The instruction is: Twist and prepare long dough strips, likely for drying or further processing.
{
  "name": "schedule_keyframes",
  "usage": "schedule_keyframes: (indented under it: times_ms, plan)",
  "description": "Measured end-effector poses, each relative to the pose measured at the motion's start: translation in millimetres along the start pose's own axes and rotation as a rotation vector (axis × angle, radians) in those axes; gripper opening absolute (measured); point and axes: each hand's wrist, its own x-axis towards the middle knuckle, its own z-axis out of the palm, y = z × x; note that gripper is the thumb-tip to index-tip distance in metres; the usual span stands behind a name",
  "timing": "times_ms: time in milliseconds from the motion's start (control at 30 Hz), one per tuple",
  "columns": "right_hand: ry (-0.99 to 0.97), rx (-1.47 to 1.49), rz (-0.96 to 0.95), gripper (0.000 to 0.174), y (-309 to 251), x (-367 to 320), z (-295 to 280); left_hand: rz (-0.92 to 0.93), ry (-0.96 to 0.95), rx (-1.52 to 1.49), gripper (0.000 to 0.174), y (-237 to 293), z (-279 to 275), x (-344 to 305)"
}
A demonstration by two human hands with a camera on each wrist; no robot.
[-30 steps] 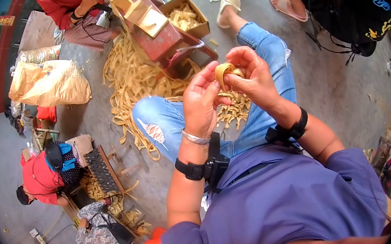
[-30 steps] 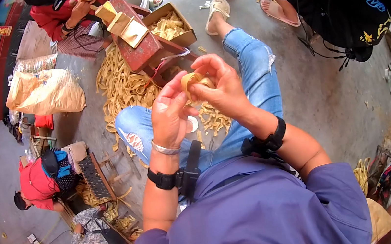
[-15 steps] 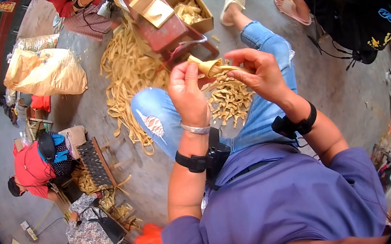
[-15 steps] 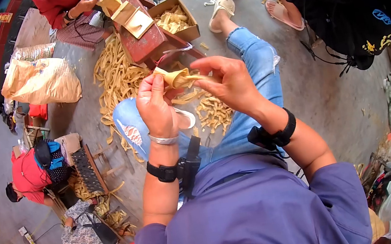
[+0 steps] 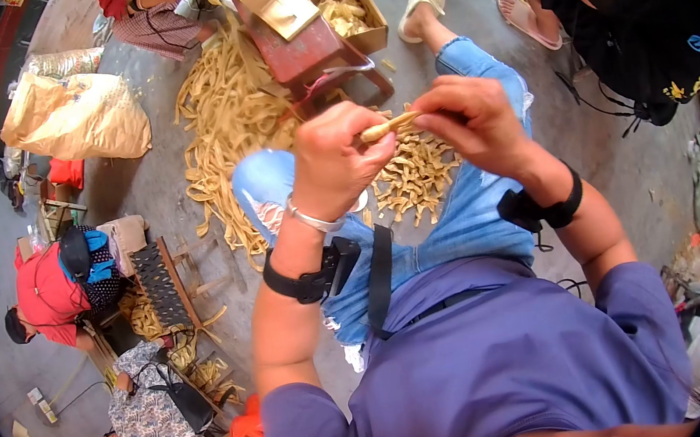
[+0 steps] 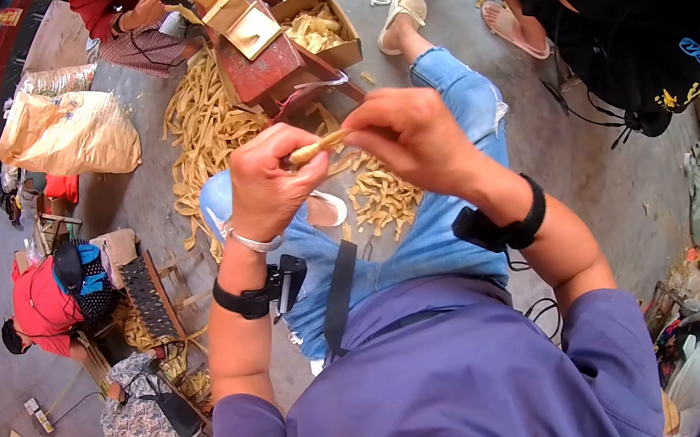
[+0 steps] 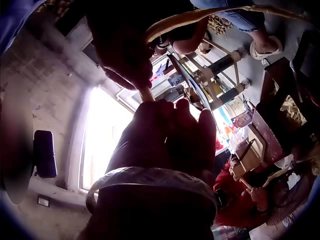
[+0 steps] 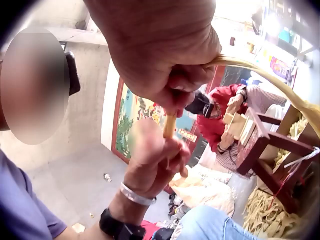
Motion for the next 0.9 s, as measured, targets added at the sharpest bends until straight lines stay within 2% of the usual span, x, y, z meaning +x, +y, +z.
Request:
schedule_keyframes:
  times_ms: [67, 133, 233, 267, 367, 400, 500, 533, 733, 867, 900]
  plan:
    - [-0.067, 0.014, 0.100, 0.009, -2, -1, -16, -0.099, -0.016, -0.039, 0.009, -1, -3, -4]
    - [-0.026, -0.008, 0.049, 0.012, -5, 1, -9, -0.144, -0.058, -0.012, 0.012, -9, -3, -4]
    - [-0.039, -0.030, -0.029, 0.023, -3, 6, 3, -0.335, -0.102, -0.450, 0.027, -9, 5, -2]
    - [-0.076, -0.048, -0.042, 0.024, 1, 8, 2, -0.400, -0.155, -0.625, 0.038, -7, 4, -2]
    - [-0.101, -0.003, -0.023, 0.024, 4, 12, 2, -0.566, -0.077, -0.773, 0.044, -1, -4, -6]
    - [-0.113, -0.031, -0.033, 0.022, 1, 14, 3, -0.548, 0.009, -0.788, 0.033, -1, -1, -8]
    - [-0.085, -0.169, -0.101, 0.015, 9, 15, 8, -0.537, 0.072, -0.531, 0.017, -4, -2, -13]
    - [-0.063, -0.223, -0.132, 0.012, 13, 16, 10, -0.527, 0.117, -0.534, 0.007, 0, -5, -12]
    - [-0.060, -0.175, -0.079, 0.007, 9, 19, 6, -0.489, 0.176, -0.669, 0.008, -16, -7, -25]
    - [-0.167, -0.092, -0.045, 0.008, 9, 27, 11, -0.435, 0.244, -0.797, 0.014, -17, -5, -9]
    - [-0.207, -0.060, -0.055, 0.009, 9, 33, 12, -0.381, 0.149, -0.687, 0.015, -13, -9, -4]
